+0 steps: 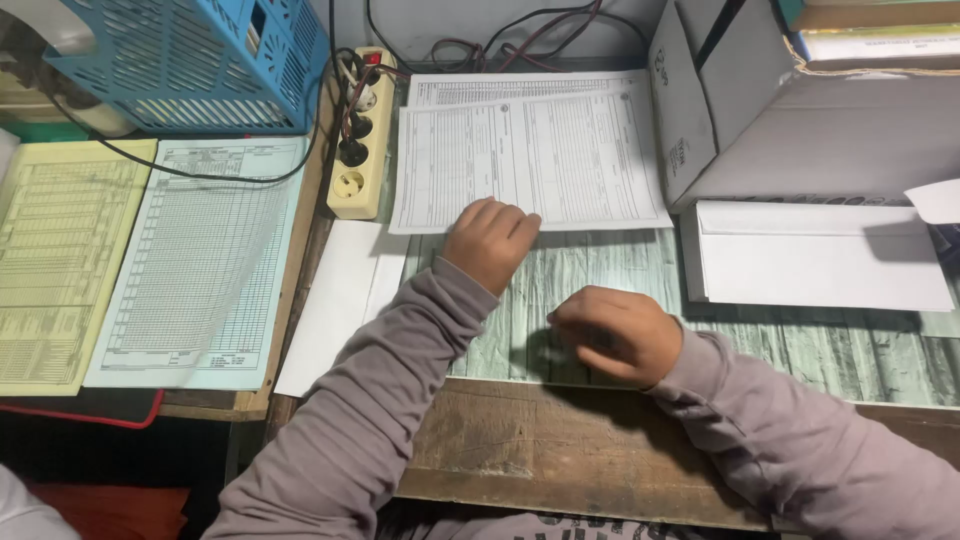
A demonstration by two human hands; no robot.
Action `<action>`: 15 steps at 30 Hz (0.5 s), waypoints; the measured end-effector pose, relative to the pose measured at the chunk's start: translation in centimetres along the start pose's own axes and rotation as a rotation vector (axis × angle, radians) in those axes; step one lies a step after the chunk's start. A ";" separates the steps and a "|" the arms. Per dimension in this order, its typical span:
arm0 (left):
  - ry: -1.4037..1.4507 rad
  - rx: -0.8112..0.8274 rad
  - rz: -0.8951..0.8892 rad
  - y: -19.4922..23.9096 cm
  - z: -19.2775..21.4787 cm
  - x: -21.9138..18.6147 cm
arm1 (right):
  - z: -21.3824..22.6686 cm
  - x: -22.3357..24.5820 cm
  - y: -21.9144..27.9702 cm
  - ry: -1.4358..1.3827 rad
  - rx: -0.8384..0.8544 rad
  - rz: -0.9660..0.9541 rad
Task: Folding paper documents and inserting them into envelopes
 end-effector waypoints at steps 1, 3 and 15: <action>-0.004 -0.002 0.001 -0.4 1.4 -0.5 | 0.8 1.3 -0.8 0.000 0.002 0.004; 0.061 0.014 -0.062 -1.4 3.9 -2.0 | 3.8 5.0 -2.1 0.583 -0.196 0.064; 0.432 0.400 0.048 -1.7 15.6 1.2 | 12.9 7.5 -3.1 0.346 0.025 -0.023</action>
Point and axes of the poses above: each hand's wrist, its own y-axis away from the middle knuckle, its own z-axis out of the back of the hand, x = y × z, the point moved 8 cm from there along -y, towards the middle knuckle, and after that the axes turned 4 degrees about x, right-handed, at the moved point
